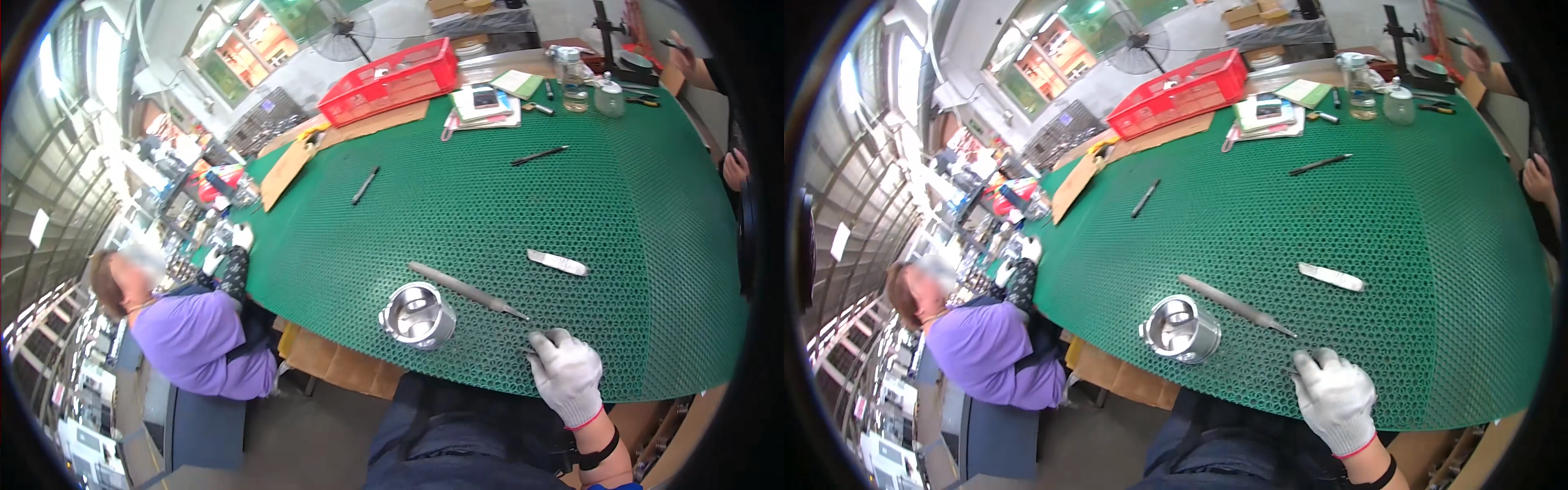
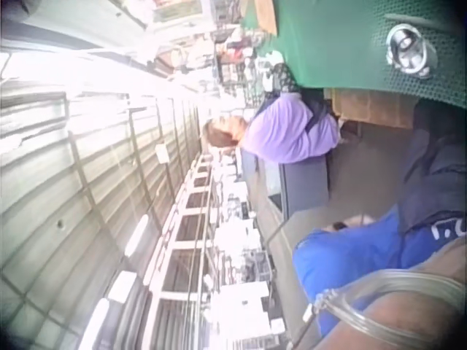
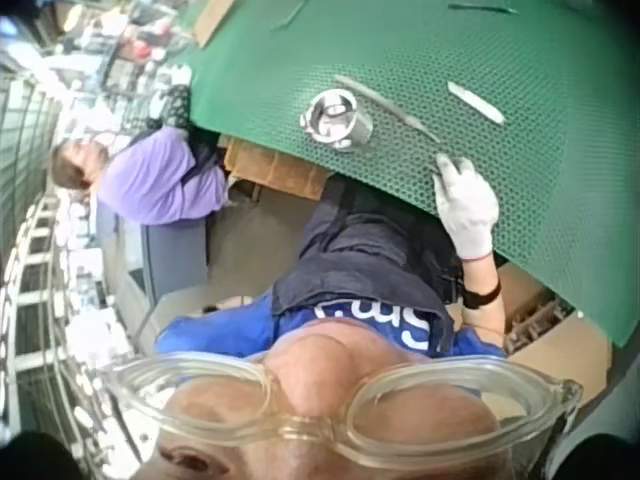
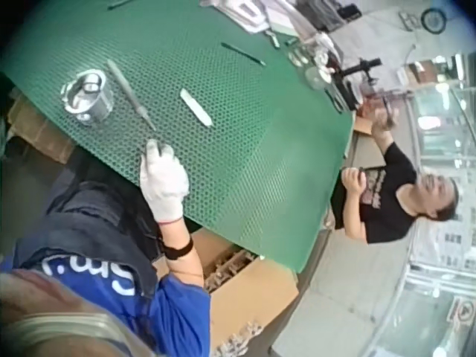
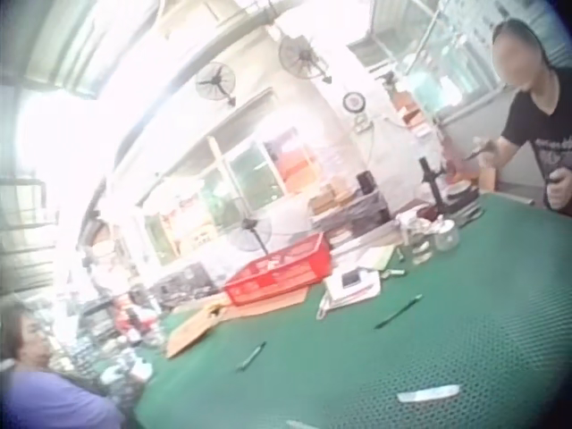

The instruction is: Cleaning and deburring metal engine pistons using a small metal pick and a file, then stacking them for transport.

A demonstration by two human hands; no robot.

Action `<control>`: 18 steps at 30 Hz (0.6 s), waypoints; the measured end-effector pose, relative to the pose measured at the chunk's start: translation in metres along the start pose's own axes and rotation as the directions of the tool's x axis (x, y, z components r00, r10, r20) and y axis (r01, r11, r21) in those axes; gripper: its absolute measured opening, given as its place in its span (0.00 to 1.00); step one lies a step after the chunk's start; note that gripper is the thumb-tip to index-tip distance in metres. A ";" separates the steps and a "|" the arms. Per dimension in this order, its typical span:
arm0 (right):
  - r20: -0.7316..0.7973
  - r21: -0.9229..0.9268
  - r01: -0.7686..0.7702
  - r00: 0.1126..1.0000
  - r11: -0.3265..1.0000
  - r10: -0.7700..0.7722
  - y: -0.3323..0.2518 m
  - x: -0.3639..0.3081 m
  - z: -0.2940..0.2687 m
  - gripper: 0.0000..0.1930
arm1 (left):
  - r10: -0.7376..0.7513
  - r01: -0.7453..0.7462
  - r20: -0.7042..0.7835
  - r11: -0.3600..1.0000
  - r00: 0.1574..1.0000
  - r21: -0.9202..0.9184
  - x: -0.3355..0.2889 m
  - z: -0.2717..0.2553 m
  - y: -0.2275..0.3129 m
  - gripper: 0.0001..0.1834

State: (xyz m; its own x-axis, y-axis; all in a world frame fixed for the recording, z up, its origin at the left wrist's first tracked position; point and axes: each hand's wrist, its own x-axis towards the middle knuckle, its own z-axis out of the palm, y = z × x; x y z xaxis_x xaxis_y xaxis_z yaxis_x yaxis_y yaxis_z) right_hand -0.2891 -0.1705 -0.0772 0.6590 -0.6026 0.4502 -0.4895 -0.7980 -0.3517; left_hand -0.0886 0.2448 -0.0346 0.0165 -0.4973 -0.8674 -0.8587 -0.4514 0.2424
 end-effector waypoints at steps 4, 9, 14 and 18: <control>-0.059 -0.008 0.036 0.998 0.999 -0.036 -0.008 -0.005 -0.003 0.16 | -0.012 0.011 0.106 1.000 0.994 0.010 0.028 -0.049 -0.022 0.15; -0.028 0.065 0.016 1.000 0.998 -0.014 0.007 -0.011 0.010 0.16 | 0.054 -0.050 -0.007 0.877 0.999 -0.477 0.006 -0.131 0.022 0.18; -0.019 0.025 0.023 1.000 0.999 -0.023 0.020 -0.020 0.012 0.16 | 0.120 -0.560 -0.576 0.461 0.808 -0.689 -0.012 -0.143 0.011 0.24; 0.008 0.011 -0.033 0.999 0.999 0.033 0.014 -0.029 -0.006 0.18 | 0.132 -0.155 -0.570 0.988 0.811 0.009 0.027 -0.153 0.015 0.22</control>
State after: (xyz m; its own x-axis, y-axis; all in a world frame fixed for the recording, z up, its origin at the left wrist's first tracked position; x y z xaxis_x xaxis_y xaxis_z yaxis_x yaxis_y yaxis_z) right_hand -0.3187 -0.1643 -0.0910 0.6470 -0.6285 0.4318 -0.5045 -0.7774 -0.3756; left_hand -0.0226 0.1112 0.0118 0.1919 -0.8854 -0.4234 -0.8554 -0.3624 0.3700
